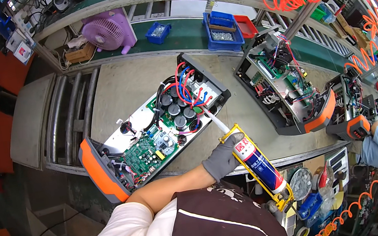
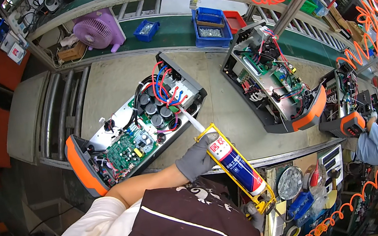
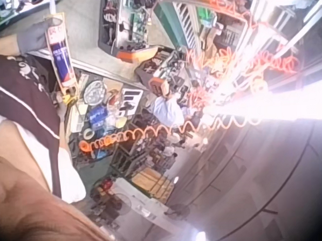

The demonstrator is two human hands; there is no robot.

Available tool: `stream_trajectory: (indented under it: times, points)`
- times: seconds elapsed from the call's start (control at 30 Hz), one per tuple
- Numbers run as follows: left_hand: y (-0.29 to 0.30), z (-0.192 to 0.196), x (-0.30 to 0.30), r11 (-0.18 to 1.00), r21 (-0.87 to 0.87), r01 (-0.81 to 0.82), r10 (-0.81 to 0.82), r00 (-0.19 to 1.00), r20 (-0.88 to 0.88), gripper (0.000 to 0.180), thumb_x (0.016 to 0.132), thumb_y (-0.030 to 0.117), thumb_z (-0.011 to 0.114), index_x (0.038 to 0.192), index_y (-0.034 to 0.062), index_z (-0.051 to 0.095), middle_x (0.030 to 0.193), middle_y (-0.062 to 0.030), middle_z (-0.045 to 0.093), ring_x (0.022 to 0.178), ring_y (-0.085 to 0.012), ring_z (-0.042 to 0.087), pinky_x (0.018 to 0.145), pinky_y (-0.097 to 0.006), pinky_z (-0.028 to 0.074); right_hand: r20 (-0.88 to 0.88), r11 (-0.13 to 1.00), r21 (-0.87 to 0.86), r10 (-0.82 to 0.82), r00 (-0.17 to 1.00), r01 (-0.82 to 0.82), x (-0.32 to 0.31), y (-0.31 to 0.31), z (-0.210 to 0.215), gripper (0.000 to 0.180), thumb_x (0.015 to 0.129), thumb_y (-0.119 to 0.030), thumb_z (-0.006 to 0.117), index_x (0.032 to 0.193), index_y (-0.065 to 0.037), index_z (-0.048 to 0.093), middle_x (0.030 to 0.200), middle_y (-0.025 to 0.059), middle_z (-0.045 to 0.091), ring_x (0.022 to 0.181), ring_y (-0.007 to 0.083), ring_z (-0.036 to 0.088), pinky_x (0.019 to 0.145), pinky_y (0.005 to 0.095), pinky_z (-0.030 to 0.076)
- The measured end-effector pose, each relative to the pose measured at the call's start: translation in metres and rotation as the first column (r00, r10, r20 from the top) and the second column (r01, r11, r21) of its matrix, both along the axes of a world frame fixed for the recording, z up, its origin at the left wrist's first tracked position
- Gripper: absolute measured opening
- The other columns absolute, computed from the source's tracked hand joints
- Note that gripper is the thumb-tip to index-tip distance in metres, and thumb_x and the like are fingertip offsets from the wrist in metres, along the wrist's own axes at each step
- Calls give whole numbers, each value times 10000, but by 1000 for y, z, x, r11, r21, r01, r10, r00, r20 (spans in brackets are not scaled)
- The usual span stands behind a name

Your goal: The person assembles an electronic device on a workbench, using a red glue bottle to apply adhesive to the circuit board and a caulking gun to apply sealant. The person handles the device casing and internal components throughout the process.

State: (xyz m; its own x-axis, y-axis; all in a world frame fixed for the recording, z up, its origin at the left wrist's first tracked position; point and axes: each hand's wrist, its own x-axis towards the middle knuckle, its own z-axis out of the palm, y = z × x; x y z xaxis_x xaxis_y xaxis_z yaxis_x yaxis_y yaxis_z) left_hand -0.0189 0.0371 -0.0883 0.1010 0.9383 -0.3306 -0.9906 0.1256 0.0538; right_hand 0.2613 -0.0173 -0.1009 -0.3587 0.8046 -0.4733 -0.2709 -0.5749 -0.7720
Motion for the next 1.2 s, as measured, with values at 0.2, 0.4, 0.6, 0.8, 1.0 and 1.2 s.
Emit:
stream_trajectory:
  times: [0.2,0.4,0.6,0.8,1.0,1.2]
  points:
    - [1,1,0,1000,5,14,-13,1000,-16,321,871,227,653,1077,24,512,1045,-164,623,1034,-320,616,981,-477,474,7,1000,2,-5,1000,5,7,-3,1,296,801,-333,651,848,-59,547,534,34,438,448,160,428,421,298,347]
    - [0,2,-1,999,30,28,-28,1000,-1,350,854,247,676,1078,20,530,1049,-167,629,1042,-320,615,986,-471,472,27,1000,20,-1,1000,0,19,-7,4,268,790,-299,669,828,-64,547,550,47,458,466,172,447,437,308,361]
    - [0,7,3,994,110,17,-23,998,54,430,828,306,711,1104,21,547,1066,-164,630,1079,-327,597,1015,-494,440,57,994,99,45,997,-50,33,0,25,244,780,-265,688,808,-68,547,567,60,479,483,184,466,453,319,376]
    - [4,8,12,991,136,17,-35,991,132,515,810,348,727,1145,12,528,1137,-168,601,1142,-329,556,1054,-514,391,4,999,-31,11,1000,-11,16,18,91,255,734,-262,694,738,-66,530,563,104,450,482,262,448,477,392,374]
    - [-1,9,18,992,99,72,-92,972,218,411,854,234,688,1149,18,500,1131,-161,604,1092,-293,586,1026,-433,445,240,977,213,-31,970,-21,24,23,112,453,726,-358,735,929,19,588,728,156,609,629,291,622,538,420,533]
    - [-7,32,23,969,220,112,-112,994,-13,480,834,151,672,1246,26,461,1279,-206,517,1226,-344,492,1091,-491,360,196,904,397,-251,948,157,38,17,92,750,716,-484,753,1231,-8,488,897,119,629,600,192,596,434,271,469]
